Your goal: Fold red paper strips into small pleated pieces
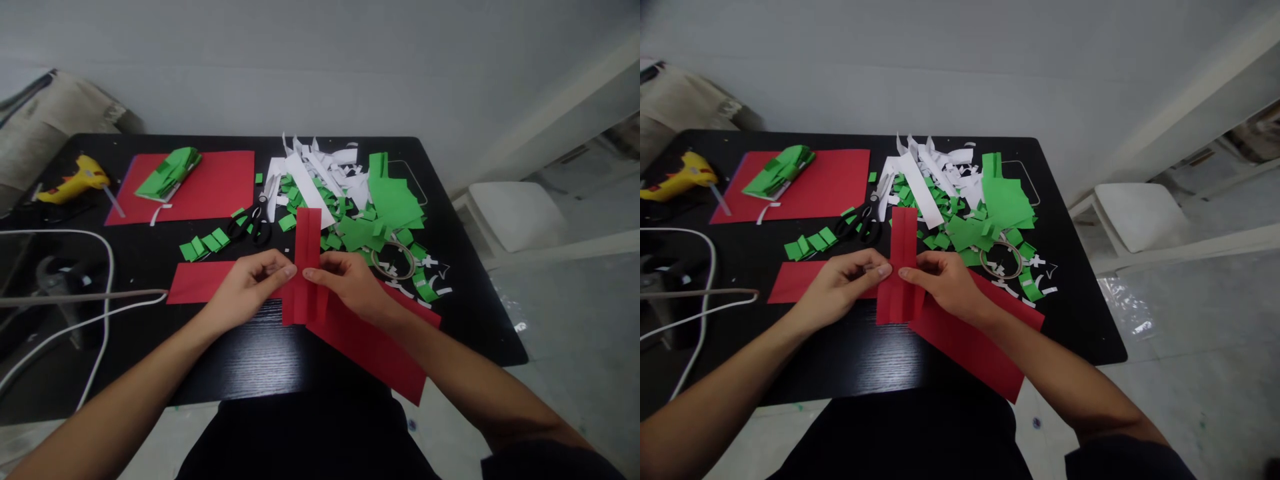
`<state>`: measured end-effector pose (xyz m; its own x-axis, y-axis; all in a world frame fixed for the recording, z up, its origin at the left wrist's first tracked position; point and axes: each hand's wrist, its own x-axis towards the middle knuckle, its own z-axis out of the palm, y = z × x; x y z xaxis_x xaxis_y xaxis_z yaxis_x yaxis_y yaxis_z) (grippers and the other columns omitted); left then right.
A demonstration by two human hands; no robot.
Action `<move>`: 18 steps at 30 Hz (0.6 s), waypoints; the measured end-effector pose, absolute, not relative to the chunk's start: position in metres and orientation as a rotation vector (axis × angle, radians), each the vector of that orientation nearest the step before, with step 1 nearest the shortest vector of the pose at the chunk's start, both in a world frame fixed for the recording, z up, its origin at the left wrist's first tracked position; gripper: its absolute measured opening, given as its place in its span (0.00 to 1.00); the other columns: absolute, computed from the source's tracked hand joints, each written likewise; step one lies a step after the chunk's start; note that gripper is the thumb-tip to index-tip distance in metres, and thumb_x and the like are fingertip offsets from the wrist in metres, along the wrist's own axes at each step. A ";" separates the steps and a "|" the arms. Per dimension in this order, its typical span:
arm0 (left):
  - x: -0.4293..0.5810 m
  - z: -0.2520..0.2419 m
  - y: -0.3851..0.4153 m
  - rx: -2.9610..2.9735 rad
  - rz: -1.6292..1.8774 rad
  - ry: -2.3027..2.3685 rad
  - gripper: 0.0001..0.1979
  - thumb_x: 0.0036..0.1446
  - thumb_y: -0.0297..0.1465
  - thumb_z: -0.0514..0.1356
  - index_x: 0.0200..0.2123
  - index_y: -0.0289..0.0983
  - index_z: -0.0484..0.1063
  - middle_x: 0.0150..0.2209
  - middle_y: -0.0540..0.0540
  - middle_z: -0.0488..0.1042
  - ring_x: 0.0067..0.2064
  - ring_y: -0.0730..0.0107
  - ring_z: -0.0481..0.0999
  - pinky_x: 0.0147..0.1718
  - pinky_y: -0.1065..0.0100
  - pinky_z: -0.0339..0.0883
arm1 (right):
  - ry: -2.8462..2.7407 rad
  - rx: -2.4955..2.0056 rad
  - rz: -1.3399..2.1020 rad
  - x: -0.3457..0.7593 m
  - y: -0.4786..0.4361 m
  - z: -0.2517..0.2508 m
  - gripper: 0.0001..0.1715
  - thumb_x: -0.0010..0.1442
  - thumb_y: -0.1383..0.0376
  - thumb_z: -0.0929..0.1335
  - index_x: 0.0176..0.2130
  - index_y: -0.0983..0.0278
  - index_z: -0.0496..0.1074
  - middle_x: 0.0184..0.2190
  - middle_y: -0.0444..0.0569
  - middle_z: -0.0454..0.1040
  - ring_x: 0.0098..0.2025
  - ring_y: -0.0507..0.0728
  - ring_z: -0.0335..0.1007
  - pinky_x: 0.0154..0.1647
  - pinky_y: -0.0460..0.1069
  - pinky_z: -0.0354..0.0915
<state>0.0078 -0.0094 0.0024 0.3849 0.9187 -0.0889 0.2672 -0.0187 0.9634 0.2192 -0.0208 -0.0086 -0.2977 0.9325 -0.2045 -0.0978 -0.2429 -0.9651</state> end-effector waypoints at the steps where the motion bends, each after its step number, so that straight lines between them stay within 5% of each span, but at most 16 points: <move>1: 0.008 0.003 -0.009 1.520 0.728 1.094 0.17 0.65 0.44 0.63 0.34 0.36 0.77 0.27 0.50 0.71 0.29 0.72 0.67 0.29 0.71 0.60 | -1.190 -1.115 1.660 0.219 -0.021 -0.009 0.17 0.53 0.54 0.80 0.36 0.63 0.83 0.35 0.47 0.83 0.38 0.55 0.77 0.42 0.50 0.72; 5: 0.009 0.002 -0.009 1.470 0.721 1.081 0.16 0.62 0.44 0.66 0.39 0.36 0.79 0.30 0.49 0.76 0.31 0.70 0.71 0.30 0.70 0.63 | -1.198 -1.133 1.648 0.220 -0.021 -0.010 0.18 0.53 0.53 0.79 0.37 0.63 0.83 0.37 0.48 0.83 0.38 0.55 0.78 0.42 0.50 0.72; 18: 0.009 0.004 -0.012 1.546 0.826 1.142 0.16 0.60 0.42 0.68 0.28 0.36 0.77 0.23 0.50 0.73 0.26 0.73 0.68 0.25 0.71 0.62 | -1.263 -1.169 1.599 0.222 -0.019 -0.006 0.18 0.53 0.50 0.80 0.34 0.61 0.83 0.33 0.46 0.83 0.35 0.55 0.76 0.38 0.50 0.71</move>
<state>0.0085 -0.0120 0.0041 0.3197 0.9468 -0.0364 0.2618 -0.0514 0.9638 0.2224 -0.0192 -0.0061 -0.2808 0.9400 -0.1937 -0.0293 -0.2101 -0.9772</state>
